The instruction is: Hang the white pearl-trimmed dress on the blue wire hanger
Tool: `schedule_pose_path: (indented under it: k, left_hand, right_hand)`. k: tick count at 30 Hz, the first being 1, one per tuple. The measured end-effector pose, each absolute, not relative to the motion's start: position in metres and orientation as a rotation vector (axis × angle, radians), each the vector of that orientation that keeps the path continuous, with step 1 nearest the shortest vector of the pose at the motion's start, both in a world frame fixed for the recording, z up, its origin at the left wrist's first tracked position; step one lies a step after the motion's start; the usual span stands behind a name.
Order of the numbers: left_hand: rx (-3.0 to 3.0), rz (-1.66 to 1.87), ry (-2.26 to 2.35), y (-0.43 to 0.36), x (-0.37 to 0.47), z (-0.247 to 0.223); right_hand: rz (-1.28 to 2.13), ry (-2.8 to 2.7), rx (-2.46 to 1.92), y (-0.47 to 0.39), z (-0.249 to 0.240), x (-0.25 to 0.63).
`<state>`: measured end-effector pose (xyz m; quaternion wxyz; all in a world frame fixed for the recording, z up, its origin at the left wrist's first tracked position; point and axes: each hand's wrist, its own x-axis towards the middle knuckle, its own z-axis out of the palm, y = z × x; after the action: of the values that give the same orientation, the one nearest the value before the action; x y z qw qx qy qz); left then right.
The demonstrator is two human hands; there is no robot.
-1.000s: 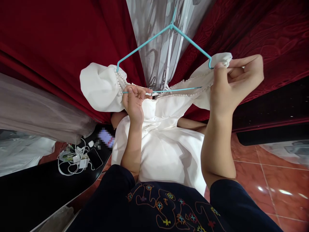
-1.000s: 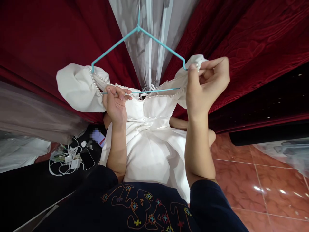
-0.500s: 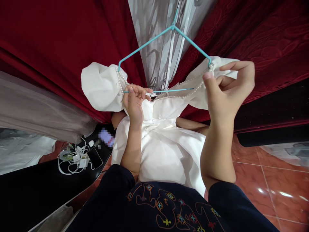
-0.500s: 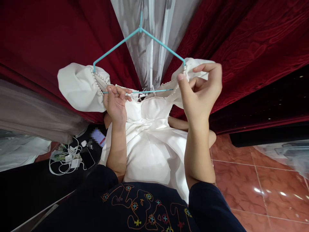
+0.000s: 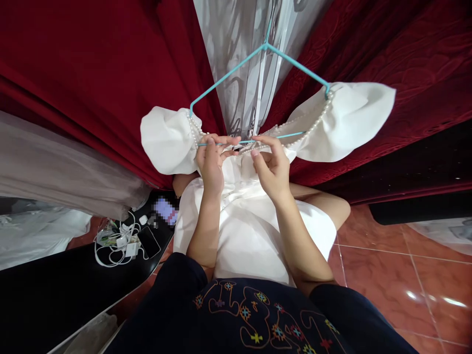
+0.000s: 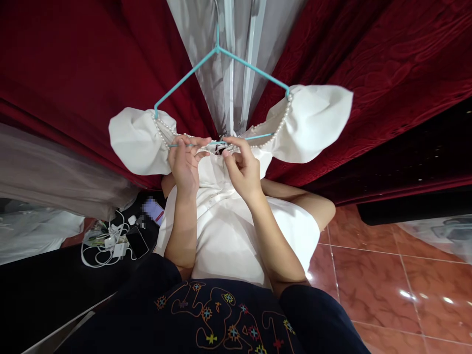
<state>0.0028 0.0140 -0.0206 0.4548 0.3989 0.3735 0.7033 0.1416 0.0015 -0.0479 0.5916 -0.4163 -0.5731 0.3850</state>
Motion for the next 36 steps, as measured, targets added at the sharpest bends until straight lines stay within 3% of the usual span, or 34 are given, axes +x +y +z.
schedule_pose_path:
  k: [10, 12, 16, 19, 26, 36]
  left_hand:
    - [1.439, 0.944, 1.056, -0.013, -0.032, -0.002]
    - [1.493, 1.07, 1.057, -0.022, -0.032, 0.008]
    - [1.413, 1.737, 1.208, -0.029, -0.023, 0.022]
    - [1.527, 2.029, 1.355, -0.025, -0.024, 0.022]
    - [1.625, 2.004, 1.553, 0.007, -0.036, -0.001]
    - [1.452, 2.177, 1.392, 0.068, -0.088, -0.004]
  right_hand:
    - [0.769, -1.247, -0.969, 0.021, -0.044, 0.153]
    - [0.777, -1.24, -0.984, 0.019, -0.045, 0.151]
    - [0.785, -1.214, -0.98, 0.015, -0.046, 0.143]
    - [0.779, -1.201, -0.981, 0.012, -0.045, 0.139]
    - [0.727, -1.215, -0.96, 0.009, -0.042, 0.143]
    - [0.663, -1.276, -1.011, 0.019, -0.036, 0.147]
